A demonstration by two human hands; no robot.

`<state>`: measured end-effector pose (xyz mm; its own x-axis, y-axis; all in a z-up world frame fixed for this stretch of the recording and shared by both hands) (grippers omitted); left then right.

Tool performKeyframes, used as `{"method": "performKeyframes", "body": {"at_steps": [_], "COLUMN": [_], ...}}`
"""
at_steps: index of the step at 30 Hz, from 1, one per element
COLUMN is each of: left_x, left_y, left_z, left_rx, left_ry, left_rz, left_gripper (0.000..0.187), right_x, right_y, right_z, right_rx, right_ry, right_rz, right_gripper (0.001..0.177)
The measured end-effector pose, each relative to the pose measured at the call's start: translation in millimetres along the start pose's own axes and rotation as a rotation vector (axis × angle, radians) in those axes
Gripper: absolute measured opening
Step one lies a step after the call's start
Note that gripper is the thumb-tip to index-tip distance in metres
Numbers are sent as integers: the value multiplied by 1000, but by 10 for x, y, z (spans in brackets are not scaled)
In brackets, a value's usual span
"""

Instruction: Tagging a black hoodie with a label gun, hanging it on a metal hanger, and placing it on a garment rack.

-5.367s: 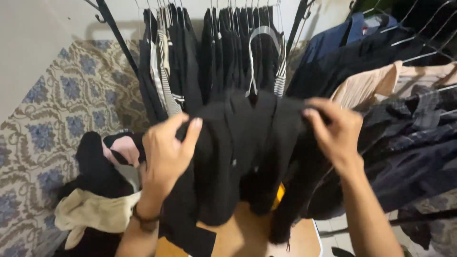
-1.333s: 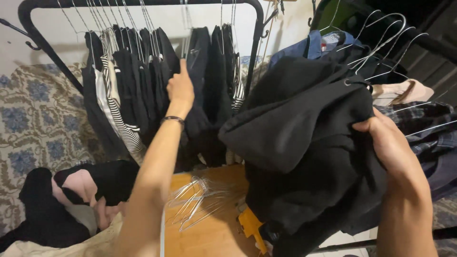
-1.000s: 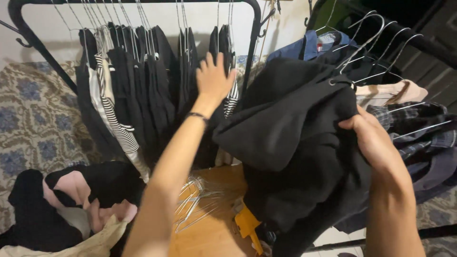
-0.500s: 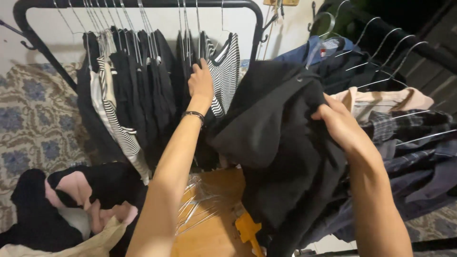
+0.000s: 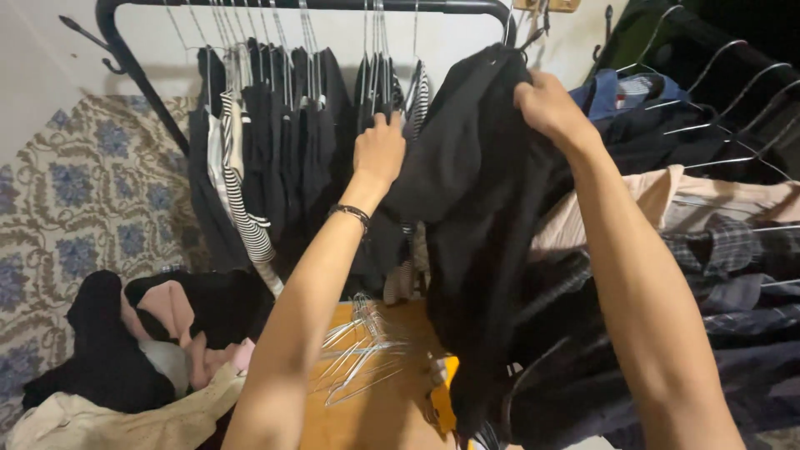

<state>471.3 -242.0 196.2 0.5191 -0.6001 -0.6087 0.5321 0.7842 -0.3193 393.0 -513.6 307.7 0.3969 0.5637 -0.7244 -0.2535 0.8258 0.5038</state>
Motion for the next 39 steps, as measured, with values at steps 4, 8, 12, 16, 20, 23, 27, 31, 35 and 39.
{"method": "performKeyframes", "body": {"at_steps": [4,8,12,16,20,23,27,31,35,39], "left_x": [-158,-43,15,30,39,71,-25,-164,-157,-105], "left_y": [-53,1,64,35,-46,-44,-58,-190,-301,-434], "left_z": [-35,-56,-76,-118,-138,-167,-186,-239,-346,-451], "left_rx": [88,47,31,-3,-17,10,-16,-27,-39,152], "left_ry": [-3,-1,-28,43,57,4,-24,21,29,-161], "left_rz": [-84,-107,-148,-175,-148,-220,-227,-271,-260,51], "left_gripper": [43,37,32,29,30,37,35,34,37,45], "right_x": [210,529,776,984,1118,1242,1382,1607,1742,1459], "right_y": [-27,-94,-157,-306,-362,-493,-494,-602,-746,-160], "right_z": [501,843,952,1060,1094,1053,926,1042,1182,633], "right_rx": [-43,-148,-29,8,29,53,102,94,88,242], "right_ry": [-46,-239,-318,-363,-382,-351,-277,-243,-254,24], "right_rz": [3,-89,-229,-196,-236,-268,-267,-307,-288,-420], "right_gripper": [39,45,47,51,49,48,42,41,52,75]}}
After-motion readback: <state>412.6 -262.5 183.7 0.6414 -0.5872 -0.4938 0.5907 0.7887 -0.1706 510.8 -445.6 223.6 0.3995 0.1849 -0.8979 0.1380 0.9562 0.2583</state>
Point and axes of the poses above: each hand's wrist, its own z-axis towards the middle knuckle, its own x-axis out of the palm, y = z × x, the point moved 4 cm from there along z, towards the middle knuckle, and after that the axes turned 14 degrees about -z, right-handed, at the moved point
